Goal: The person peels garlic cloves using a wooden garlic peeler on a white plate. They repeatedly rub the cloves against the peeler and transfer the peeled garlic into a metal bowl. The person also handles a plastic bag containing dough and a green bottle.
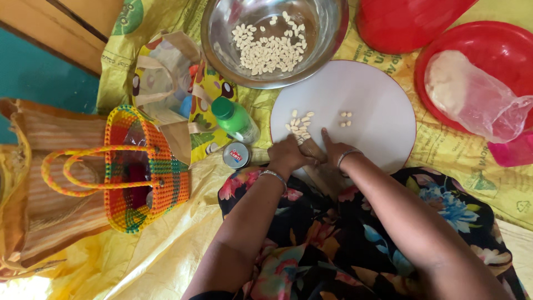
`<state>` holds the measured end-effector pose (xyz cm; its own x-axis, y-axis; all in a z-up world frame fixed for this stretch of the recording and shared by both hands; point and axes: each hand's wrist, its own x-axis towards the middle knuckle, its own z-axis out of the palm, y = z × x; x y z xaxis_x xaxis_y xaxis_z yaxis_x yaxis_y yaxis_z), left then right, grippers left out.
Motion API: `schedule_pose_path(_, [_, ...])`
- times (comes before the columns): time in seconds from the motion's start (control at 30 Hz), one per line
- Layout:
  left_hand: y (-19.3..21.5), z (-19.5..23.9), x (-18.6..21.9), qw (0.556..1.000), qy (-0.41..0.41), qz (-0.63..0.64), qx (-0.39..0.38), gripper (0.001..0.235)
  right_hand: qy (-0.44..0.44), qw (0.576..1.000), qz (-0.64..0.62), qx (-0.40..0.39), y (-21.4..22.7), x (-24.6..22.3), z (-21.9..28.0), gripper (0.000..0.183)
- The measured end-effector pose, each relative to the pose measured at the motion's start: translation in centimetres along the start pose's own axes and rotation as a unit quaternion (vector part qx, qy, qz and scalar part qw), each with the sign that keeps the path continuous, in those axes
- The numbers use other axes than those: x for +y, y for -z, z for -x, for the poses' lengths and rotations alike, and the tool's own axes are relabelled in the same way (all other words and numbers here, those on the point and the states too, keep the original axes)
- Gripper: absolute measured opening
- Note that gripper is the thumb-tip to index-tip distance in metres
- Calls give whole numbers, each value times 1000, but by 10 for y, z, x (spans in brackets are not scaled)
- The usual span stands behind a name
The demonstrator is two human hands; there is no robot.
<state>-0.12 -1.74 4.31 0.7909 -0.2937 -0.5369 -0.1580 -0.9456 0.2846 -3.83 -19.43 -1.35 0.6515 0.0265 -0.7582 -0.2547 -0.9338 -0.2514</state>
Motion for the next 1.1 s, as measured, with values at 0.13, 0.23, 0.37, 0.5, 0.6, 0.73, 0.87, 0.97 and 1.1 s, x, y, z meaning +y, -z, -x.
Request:
schedule_pose_path(0.13, [-3,-11,-3,1000,-18,-14,-6,89,6,1000,-1,-9,2,-1,-1,138])
schedule_pose_path(0.23, [-8,-20,-6,999,-32,-22,0,80,17,1000,15,-5,2,-1,-7,139])
schedule_pose_path(0.37, [-15,-32,-10,999,-32,-23,0,72,5,999,21,-31,3,-1,-13,142])
schedule_pose_path(0.5, [-27,-44,-19,999,-36,1,3,62,9,999,24,-23,4,0,-10,141])
schedule_pose_path(0.6, [-39,-53,-29,998,-35,49,22,57,12,1000,16,-19,3,-1,-9,142])
schedule_pose_path(0.73, [-44,-59,-31,997,-39,55,35,47,8,1000,12,-16,2,1,-9,143])
schedule_pose_path(0.87, [-31,-44,-30,997,-60,49,-7,57,10,1000,10,-10,4,0,-7,140])
schedule_pose_path(0.97, [-23,-35,-27,996,-62,51,-23,60,11,1000,6,-14,7,-3,-1,142])
schedule_pose_path(1.1, [-26,-38,-21,997,-25,73,24,50,-1,1000,-1,-17,12,-8,8,141])
